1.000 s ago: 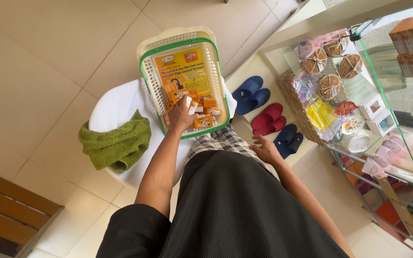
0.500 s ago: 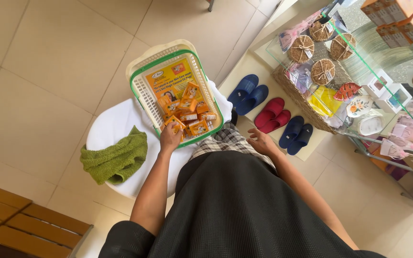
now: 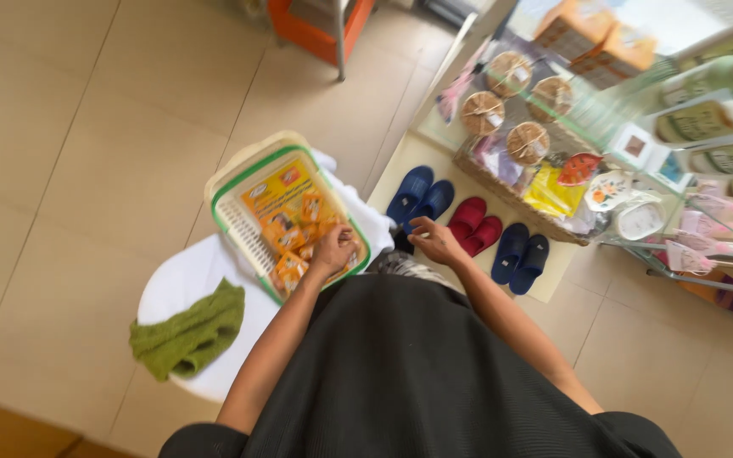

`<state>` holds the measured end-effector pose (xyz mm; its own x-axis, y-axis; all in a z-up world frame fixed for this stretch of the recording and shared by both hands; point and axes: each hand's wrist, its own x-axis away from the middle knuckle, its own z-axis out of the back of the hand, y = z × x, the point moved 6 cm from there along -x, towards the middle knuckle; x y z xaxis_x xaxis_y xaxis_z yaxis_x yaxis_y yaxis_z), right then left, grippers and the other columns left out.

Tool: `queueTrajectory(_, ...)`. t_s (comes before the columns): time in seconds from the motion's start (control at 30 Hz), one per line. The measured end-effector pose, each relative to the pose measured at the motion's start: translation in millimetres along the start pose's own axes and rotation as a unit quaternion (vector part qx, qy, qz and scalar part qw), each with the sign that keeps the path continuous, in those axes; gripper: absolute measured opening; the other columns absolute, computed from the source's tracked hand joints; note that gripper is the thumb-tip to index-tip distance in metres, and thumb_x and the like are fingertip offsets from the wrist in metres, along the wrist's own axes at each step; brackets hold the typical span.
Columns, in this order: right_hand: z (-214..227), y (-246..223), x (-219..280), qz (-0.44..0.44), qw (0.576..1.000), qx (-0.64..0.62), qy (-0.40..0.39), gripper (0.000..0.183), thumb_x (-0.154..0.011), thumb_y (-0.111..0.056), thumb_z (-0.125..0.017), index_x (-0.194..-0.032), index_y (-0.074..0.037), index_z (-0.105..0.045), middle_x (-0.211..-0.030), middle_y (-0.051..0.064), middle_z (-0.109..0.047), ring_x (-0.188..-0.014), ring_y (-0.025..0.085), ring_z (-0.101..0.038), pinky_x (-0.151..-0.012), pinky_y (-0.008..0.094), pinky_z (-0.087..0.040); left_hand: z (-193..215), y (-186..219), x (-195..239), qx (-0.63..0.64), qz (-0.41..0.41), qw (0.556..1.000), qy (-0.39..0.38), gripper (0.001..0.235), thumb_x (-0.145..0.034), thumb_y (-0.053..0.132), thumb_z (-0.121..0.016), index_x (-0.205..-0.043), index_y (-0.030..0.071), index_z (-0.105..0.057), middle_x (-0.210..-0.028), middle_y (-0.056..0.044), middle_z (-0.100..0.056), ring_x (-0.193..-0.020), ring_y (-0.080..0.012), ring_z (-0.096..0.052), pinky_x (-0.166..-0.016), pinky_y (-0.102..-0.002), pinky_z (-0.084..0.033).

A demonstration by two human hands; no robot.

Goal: Restocking and wiping down small soap product boxes on a store display shelf.

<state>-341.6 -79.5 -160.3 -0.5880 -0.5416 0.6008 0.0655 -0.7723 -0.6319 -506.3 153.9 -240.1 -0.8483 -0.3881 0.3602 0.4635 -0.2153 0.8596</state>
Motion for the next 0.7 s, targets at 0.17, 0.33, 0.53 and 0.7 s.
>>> queueTrajectory(0.17, 69.2, -5.5, -13.2, 0.072, 0.979, -0.153, 0.117, 0.043, -0.091, -0.021, -0.070, -0.131, -0.007, -0.064, -0.115, 0.013, -0.075, -0.103, 0.023, -0.072, -0.088, 0.035, -0.058, -38.0, 172.0, -53.7, -0.051, -0.051, 0.993, -0.097, 0.048, -0.086, 0.035, -0.076, -0.124, 0.009, -0.066, -0.112, -0.013, -0.075, -0.096, -0.0263, -0.075, -0.084, -0.039, -0.059)
queueTrajectory(0.33, 195.8, -26.4, 7.6, 0.138, 0.916, -0.218, 0.306, 0.029, -0.096, -0.016, -0.068, -0.122, -0.004, -0.069, -0.110, 0.011, -0.076, -0.096, 0.016, -0.073, -0.083, 0.031, -0.059, -72.2, 320.7, -111.3, -0.102, -0.174, 0.972, -0.120, 0.049, -0.086, 0.033, -0.073, -0.128, 0.009, -0.064, -0.119, -0.015, -0.072, -0.097, -0.0304, -0.074, -0.086, -0.041, -0.058)
queueTrajectory(0.53, 345.3, -42.6, 63.7, 0.144, 0.822, -0.029, 0.550, 0.037, -0.087, -0.008, -0.077, -0.122, -0.006, -0.067, -0.117, 0.013, -0.068, -0.110, 0.025, -0.064, -0.097, 0.039, -0.053, -110.4, 463.1, -165.5, -0.241, -0.403, 0.883, -0.022, 0.062, -0.083, 0.023, -0.079, -0.138, 0.009, -0.054, -0.143, -0.021, -0.052, -0.131, -0.0401, -0.055, -0.108, -0.048, -0.047)
queueTrajectory(0.7, 415.1, -32.7, 18.7, 0.114, 0.845, 0.146, 0.502, 0.090, -0.074, -0.021, -0.087, -0.149, -0.004, -0.042, -0.149, 0.024, -0.044, -0.139, 0.041, -0.038, -0.116, 0.053, -0.028, -143.6, 530.1, -211.8, -0.402, -0.381, 0.830, -0.059, 0.078, -0.082, 0.017, -0.077, -0.150, 0.012, -0.039, -0.159, -0.022, -0.032, -0.142, -0.0400, -0.041, -0.110, -0.048, -0.042)
